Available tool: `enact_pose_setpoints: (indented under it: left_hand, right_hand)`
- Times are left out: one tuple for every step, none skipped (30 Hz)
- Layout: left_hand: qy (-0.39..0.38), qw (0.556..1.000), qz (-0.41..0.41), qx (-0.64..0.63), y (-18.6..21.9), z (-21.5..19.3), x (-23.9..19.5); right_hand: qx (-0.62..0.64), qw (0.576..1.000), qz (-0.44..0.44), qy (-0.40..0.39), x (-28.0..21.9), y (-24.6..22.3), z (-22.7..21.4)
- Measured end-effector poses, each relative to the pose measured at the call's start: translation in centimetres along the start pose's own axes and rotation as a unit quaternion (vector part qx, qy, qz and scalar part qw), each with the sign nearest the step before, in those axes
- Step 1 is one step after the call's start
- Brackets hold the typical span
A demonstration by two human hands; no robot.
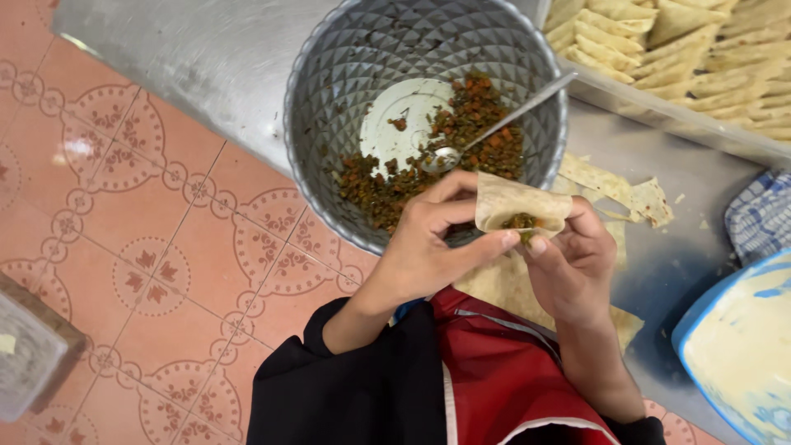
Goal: The person repeatedly folds rectangular pastry sheets into cones, spoons a vegetable filling into each cone, and seals the edges with a liquid adhesive. The finished samosas are placed in a tray on the right side of the workspace.
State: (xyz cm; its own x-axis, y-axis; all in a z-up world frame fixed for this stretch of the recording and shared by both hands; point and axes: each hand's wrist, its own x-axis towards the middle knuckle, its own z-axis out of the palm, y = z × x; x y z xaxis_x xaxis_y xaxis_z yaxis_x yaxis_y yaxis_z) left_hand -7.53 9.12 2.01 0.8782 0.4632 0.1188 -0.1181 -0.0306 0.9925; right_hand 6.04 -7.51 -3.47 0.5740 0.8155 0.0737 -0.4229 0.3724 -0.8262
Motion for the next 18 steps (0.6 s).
enact_pose_setpoints:
  left_hand:
    - [-0.006,0.996,0.055,-0.063,-0.3,0.7,0.4]
    - [-0.006,0.992,0.011,-0.122,-0.5,1.3,0.6]
    - [-0.006,0.983,-0.035,-0.18,-0.6,1.8,0.8]
    - [-0.005,0.968,-0.08,-0.237,-0.6,2.3,0.9]
    - [0.002,0.992,-0.02,-0.127,-0.5,2.5,0.8]
    - [0.011,0.999,0.042,-0.016,-0.3,2.4,0.6]
    - [0.021,0.99,0.104,0.097,0.0,2.2,0.4]
    - [0.005,0.976,0.144,0.162,0.4,2.0,0.2]
    - [-0.011,0.957,0.182,0.227,0.8,1.6,-0.1]
    - [-0.027,0.932,0.216,0.291,1.0,1.2,-0.3]
    - [-0.017,0.901,0.242,0.359,1.0,0.8,-0.3]
    - [-0.007,0.865,0.266,0.426,0.8,0.5,-0.1]
    - [0.002,0.823,0.287,0.49,0.5,0.0,0.1]
    - [0.013,0.835,0.292,0.466,0.1,-0.6,0.4]
    - [0.023,0.846,0.296,0.442,-0.4,-1.2,0.8]
    - [0.035,0.857,0.302,0.417,-0.9,-1.7,1.0]
    - [0.061,0.844,0.323,0.424,-1.4,-1.7,1.3]
    - [0.086,0.831,0.343,0.43,-1.9,-1.5,1.6]
  right_hand:
    - [0.005,1.0,-0.003,0.01,0.0,-0.2,-0.1]
    - [0.007,1.0,-0.007,0.019,0.0,-0.4,-0.1]
    - [0.009,1.0,-0.011,0.028,0.1,-0.6,-0.2]
    - [0.01,0.999,-0.013,0.035,0.3,-0.7,-0.3]
    - [0.0,0.999,-0.002,0.038,0.6,-0.8,-0.3]
    - [-0.01,0.999,0.01,0.036,1.1,-0.9,-0.3]
    - [-0.019,0.999,0.022,0.035,1.6,-1.0,-0.1]
    - [-0.034,0.997,0.04,0.049,2.2,-1.3,0.2]
    - [-0.049,0.995,0.059,0.063,2.7,-1.6,0.6]
    - [-0.063,0.992,0.08,0.078,3.1,-2.0,1.1]
    - [0.039,0.995,0.082,0.034,3.5,-2.5,1.6]
    - [0.141,0.986,0.085,-0.01,3.9,-3.1,2.1]
    - [0.241,0.965,0.088,-0.053,4.2,-3.6,2.5]
    - [0.197,0.971,0.13,-0.03,4.5,-4.1,2.9]
    - [0.152,0.974,0.171,-0.009,4.8,-4.5,3.2]
    - [0.103,0.972,0.211,0.013,5.0,-4.8,3.5]
    - [0.088,0.979,0.185,-0.012,5.2,-4.5,3.8]
    - [0.073,0.984,0.159,-0.036,5.3,-4.1,3.9]
